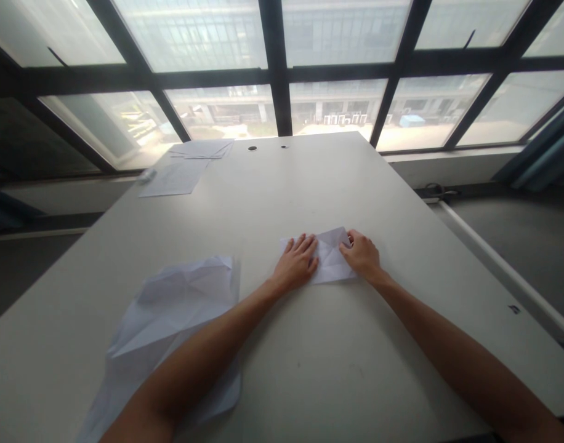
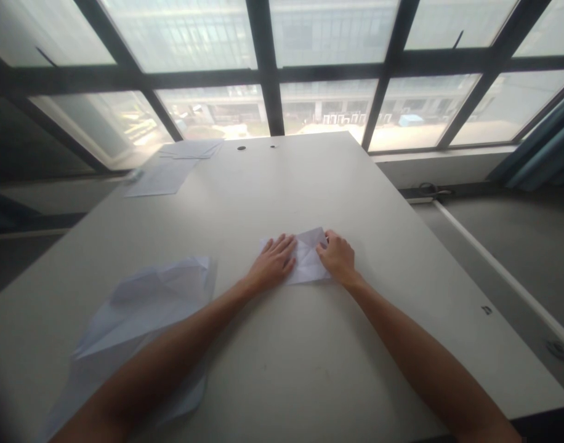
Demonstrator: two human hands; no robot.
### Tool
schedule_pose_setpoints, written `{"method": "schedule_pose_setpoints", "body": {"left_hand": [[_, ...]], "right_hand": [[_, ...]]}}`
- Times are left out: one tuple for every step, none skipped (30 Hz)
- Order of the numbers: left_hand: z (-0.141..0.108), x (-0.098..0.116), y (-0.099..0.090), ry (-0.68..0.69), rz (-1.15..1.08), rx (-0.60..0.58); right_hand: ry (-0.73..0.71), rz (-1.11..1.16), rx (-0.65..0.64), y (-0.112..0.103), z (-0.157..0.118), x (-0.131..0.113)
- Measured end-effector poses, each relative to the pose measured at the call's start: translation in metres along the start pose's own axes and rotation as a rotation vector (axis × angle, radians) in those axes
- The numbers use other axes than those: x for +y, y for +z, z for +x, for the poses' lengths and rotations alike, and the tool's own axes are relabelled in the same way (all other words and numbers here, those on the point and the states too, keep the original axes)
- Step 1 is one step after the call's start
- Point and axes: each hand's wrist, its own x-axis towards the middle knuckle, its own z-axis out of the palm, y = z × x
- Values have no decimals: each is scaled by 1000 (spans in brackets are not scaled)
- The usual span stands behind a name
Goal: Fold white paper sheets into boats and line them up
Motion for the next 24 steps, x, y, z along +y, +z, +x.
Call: {"method": "schedule_pose_setpoints", "body": {"left_hand": [[0, 0, 0, 0, 3, -2], [0, 0, 1, 0, 5, -2], [0, 0, 1, 1, 6, -3], [0, 0, 1, 0, 5, -3], [0, 0, 1, -2, 4, -2], [0, 0, 1, -5, 2, -3], [0, 0, 1, -10, -1, -4], [0, 0, 1, -16, -4, -5], [1, 0, 1, -23, -7, -6], [1, 0, 1, -28, -10, -8], [1, 0, 1, -33, -14, -11], [1, 0, 0, -40, -18, -11], [2, 0, 0, -50, -23, -10], [2, 0, 0, -60, -29, -8], [2, 0, -1, -69, -33, -4], [2, 1, -1, -74, -34, -2], [2, 1, -2, -73, -31, -3], [2, 2, -2, -66, -23, -8], [2, 2, -2, -57, -11, -14], [2, 2, -2, -49, 1, -19], [1, 3, -2, -44, 11, -22], [1, 3, -2, -40, 18, -23], [1, 3, -2, -39, 20, -21], [1, 3, -2, -37, 20, -18]], "right_hand": [[-18, 6, 14, 1, 0, 1], [-29, 24, 28, 3, 0, 2], [-34, 47, 43, 5, 0, 3], [-36, 72, 55, 7, 1, 5], [-43, 96, 68, 8, 1, 6], [-60, 121, 81, 10, 1, 7], [-95, 149, 94, 10, 1, 7], [-145, 178, 109, 10, 0, 6], [-208, 208, 121, 9, -1, 5], [-278, 239, 127, 7, -2, 3], [-349, 269, 126, 5, -4, 1], [-416, 295, 117, 3, -6, -1], [-475, 316, 97, 1, -8, -3], [-525, 327, 62, 0, -10, -5], [-564, 322, 15, -1, -11, -7], [-592, 298, -33, -1, -13, -8], [-611, 260, -78, -1, -14, -9], [-622, 214, -115, 0, -15, -9], [-625, 170, -140, 1, -16, -9], [-620, 136, -149, 2, -16, -9], [-607, 115, -143, 3, -16, -8], [-587, 105, -126, 4, -15, -8], [-568, 101, -103, 5, -14, -7], [-555, 96, -80, 6, -13, -6]]}}
